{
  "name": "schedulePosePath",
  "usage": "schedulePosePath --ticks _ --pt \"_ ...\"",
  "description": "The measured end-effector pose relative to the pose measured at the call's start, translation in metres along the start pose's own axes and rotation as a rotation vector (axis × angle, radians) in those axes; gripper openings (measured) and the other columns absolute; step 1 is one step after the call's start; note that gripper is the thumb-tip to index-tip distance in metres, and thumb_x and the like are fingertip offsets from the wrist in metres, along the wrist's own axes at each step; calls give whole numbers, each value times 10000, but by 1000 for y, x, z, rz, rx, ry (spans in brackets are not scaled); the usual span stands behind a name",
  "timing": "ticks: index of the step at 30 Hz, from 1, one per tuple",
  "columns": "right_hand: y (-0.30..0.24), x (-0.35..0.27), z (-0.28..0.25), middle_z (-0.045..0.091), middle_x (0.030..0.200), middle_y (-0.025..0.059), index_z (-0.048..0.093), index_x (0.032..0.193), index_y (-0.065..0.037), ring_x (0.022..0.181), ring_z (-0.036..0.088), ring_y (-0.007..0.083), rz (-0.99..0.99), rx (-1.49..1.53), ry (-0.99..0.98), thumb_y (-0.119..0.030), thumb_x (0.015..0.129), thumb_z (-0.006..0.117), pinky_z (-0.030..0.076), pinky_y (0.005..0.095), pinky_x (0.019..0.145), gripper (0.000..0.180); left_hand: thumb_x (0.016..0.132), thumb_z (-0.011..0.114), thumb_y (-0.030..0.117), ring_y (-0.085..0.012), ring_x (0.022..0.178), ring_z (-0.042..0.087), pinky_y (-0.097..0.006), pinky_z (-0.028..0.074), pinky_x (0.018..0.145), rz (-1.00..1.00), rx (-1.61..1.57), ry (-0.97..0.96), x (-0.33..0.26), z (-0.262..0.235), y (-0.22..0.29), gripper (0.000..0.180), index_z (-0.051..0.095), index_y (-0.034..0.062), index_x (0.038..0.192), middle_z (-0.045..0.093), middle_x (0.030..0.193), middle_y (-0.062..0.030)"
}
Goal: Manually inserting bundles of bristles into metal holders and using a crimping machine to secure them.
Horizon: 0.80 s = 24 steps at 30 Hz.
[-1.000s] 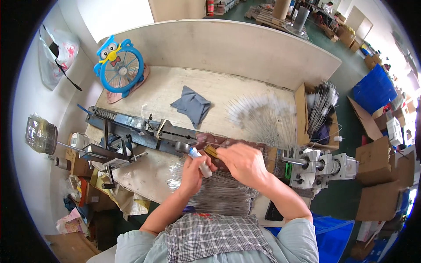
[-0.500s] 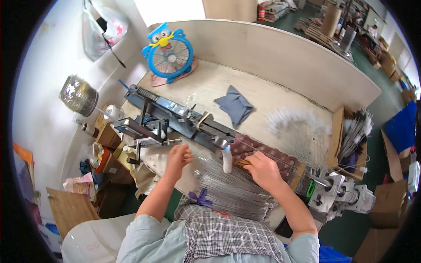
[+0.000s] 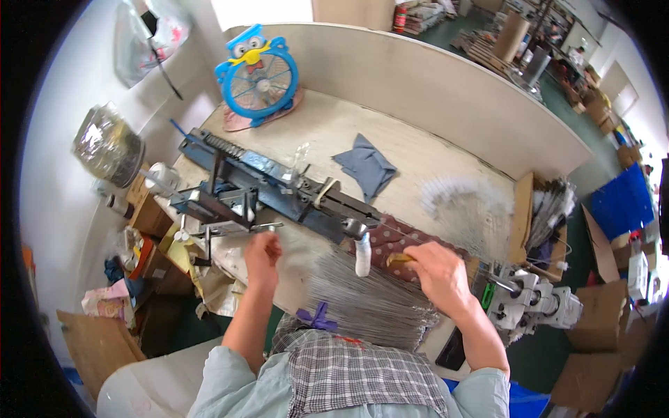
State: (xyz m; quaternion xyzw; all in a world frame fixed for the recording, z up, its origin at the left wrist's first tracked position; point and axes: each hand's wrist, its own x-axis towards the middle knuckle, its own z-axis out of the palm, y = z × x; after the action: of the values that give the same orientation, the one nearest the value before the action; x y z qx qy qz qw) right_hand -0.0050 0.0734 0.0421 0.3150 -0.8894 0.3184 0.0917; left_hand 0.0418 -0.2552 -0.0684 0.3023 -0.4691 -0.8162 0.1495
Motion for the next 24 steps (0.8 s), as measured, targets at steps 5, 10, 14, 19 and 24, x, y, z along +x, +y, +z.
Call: schedulePosePath --ticks 5,10,14,19,24 --pt "16 8 -19 646 828 99 649 917 -56 785 599 291 85 -130 79 -119 759 662 469 402 707 170 872 582 151 -108 613 541 -247 450 605 -233 87 -576 -94 123 -22 157 635 4 871 616 728 -52" --pt "21 -7 -23 637 816 122 655 928 -37 798 594 311 231 152 99 -98 777 642 471 383 712 163 911 561 174 -109 665 560 -245 453 618 -209 85 -712 -99 173 -49 175 621 10 931 634 805 -67" --pt "24 -13 -29 624 780 115 653 918 -34 764 584 299 264 264 102 -83 763 657 469 366 697 162 932 543 187 -66 640 531 -206 438 605 -153 110 -747 -93 178 -66 188 625 22 969 618 821 -29" --pt "29 -15 -31 618 766 94 653 906 -46 754 586 277 143 292 83 -90 744 674 468 363 689 169 924 558 174 -63 628 521 -199 427 593 -121 79 -661 -101 180 -57 175 624 21 978 612 814 -19" --pt "23 17 -14 597 747 47 639 825 -85 777 576 244 -41 -133 307 -141 734 666 465 351 684 110 917 570 177 -65 621 528 -189 414 574 -118 93 -471 -90 165 -36 149 617 45 965 621 816 -25"
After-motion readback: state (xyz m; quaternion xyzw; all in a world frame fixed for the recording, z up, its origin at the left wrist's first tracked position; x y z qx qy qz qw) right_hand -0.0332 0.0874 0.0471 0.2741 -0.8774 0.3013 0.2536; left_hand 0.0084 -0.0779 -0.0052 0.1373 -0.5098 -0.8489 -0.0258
